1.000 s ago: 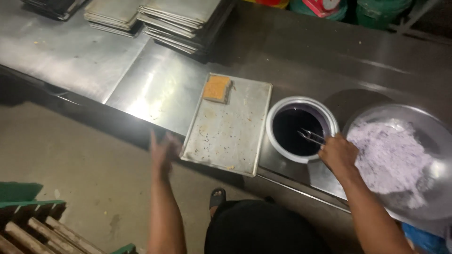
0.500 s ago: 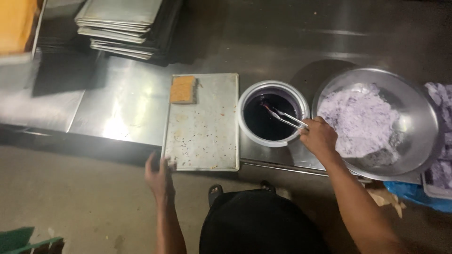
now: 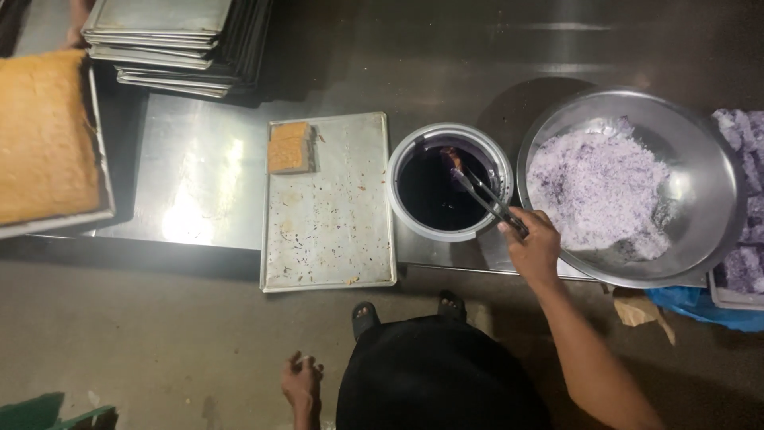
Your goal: Coating bread pieces with purple syrup and shredded coconut.
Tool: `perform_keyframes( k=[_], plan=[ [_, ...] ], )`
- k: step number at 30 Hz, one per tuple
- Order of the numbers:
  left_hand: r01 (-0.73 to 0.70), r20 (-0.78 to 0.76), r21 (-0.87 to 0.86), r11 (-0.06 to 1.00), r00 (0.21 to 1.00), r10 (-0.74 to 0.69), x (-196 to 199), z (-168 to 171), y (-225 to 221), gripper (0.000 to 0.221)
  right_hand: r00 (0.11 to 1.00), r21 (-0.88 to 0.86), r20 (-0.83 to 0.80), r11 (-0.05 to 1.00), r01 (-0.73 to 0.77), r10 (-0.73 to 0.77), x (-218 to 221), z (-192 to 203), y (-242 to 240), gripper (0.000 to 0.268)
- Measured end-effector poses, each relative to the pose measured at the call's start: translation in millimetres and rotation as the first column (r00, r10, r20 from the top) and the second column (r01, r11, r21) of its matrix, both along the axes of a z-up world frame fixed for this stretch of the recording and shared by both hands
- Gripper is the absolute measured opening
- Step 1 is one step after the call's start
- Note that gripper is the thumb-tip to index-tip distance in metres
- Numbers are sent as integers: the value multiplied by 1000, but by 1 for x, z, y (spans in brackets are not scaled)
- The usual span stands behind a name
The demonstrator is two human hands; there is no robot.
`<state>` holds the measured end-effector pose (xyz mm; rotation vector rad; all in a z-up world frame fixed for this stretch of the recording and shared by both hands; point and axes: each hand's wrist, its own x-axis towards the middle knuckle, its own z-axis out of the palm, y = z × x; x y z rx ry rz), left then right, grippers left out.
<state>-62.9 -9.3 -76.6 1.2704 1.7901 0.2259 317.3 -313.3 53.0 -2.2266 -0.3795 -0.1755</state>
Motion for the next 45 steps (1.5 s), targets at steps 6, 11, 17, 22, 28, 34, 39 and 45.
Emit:
perform_keyframes(
  k=[6, 11, 17, 22, 28, 34, 39, 45],
  plan=[
    [68, 506, -372, 926, 851, 141, 24, -18, 8, 56, 1000, 50, -6, 998, 31, -30, -5, -6, -4, 35],
    [218, 808, -384, 897, 550, 212, 85, -7, 25, 77, 999, -2, 39, 1000, 19, -19, -7, -5, -7, 36],
    [-61, 785, -447, 893, 452, 424, 105, -53, 69, 87, 998, 70, 3, 996, 58, -58, -10, 2, -8, 33],
    [193, 843, -413, 890, 451, 293, 122, 25, 91, 70, 997, -53, 45, 997, 60, -58, -7, -9, -8, 35],
    [166, 939, -263, 950, 270, 212, 89, -4, 116, 47, 992, 45, 67, 994, 101, -104, -13, -8, -2, 36],
    [92, 931, -262, 961, 288, 226, 24, -7, 121, 40, 987, 65, 133, 995, 79, -87, -17, -25, -8, 36],
    [424, 951, -190, 885, -145, 274, -4, -12, 111, 50, 992, 19, 87, 995, 95, -96, -21, -25, -9, 36],
    [167, 941, -321, 932, 168, 294, 18, 52, 61, 44, 989, 16, -15, 989, 146, -146, -27, -10, -7, 37]
  ],
)
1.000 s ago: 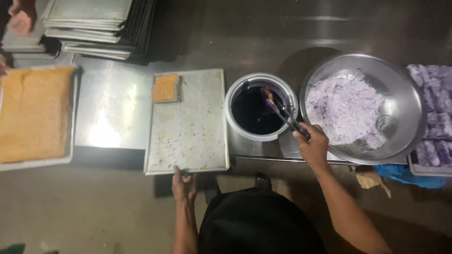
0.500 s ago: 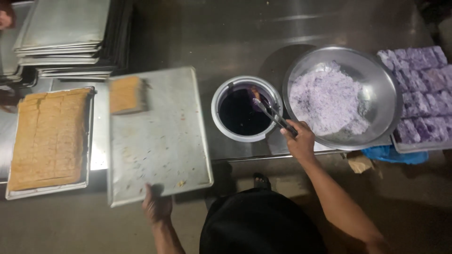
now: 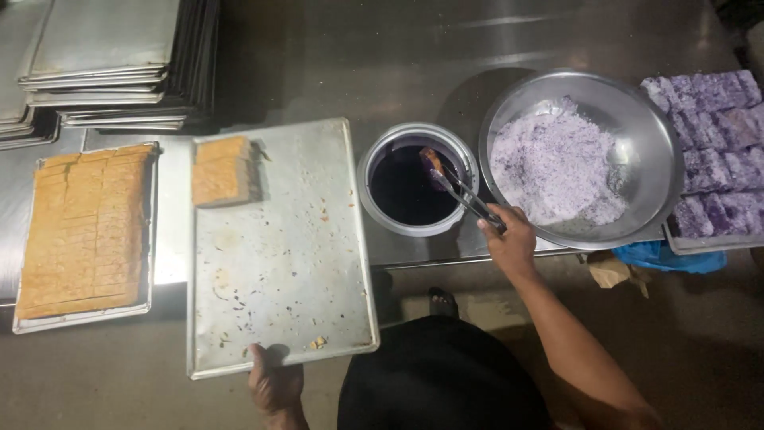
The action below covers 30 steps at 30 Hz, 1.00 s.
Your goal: Coating bread pieces with purple syrup and shredded coconut.
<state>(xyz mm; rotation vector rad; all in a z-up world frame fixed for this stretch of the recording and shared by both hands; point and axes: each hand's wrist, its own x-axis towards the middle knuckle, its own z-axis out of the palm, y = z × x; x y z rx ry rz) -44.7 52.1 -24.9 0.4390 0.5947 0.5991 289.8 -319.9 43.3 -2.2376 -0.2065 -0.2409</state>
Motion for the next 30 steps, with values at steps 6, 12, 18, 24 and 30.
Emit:
perform_keyframes(
  k=[6, 12, 18, 24, 30],
  plan=[
    [22, -126, -92, 996, 991, -33, 6, 32, -25, 59, 1000, 58, 10, 998, -6, 6, -4, 1, -2, 36],
    [57, 41, -104, 993, 998, -53, -21, -29, -12, 48, 998, -71, 61, 997, -27, 31, -4, -2, -4, 37],
    [33, -63, -62, 998, 997, -37, 6, 18, -25, 49, 998, 56, -61, 998, 23, -20, 6, 1, -26, 35],
    [19, -167, -65, 998, 986, -30, 16, 35, -32, 56, 959, -39, -123, 967, 251, -254, 53, 8, -108, 35],
    [62, -71, -59, 996, 995, -66, 23, 44, -41, 60, 944, -703, 288, 634, 322, -160, 88, 27, -153, 49]
  ],
)
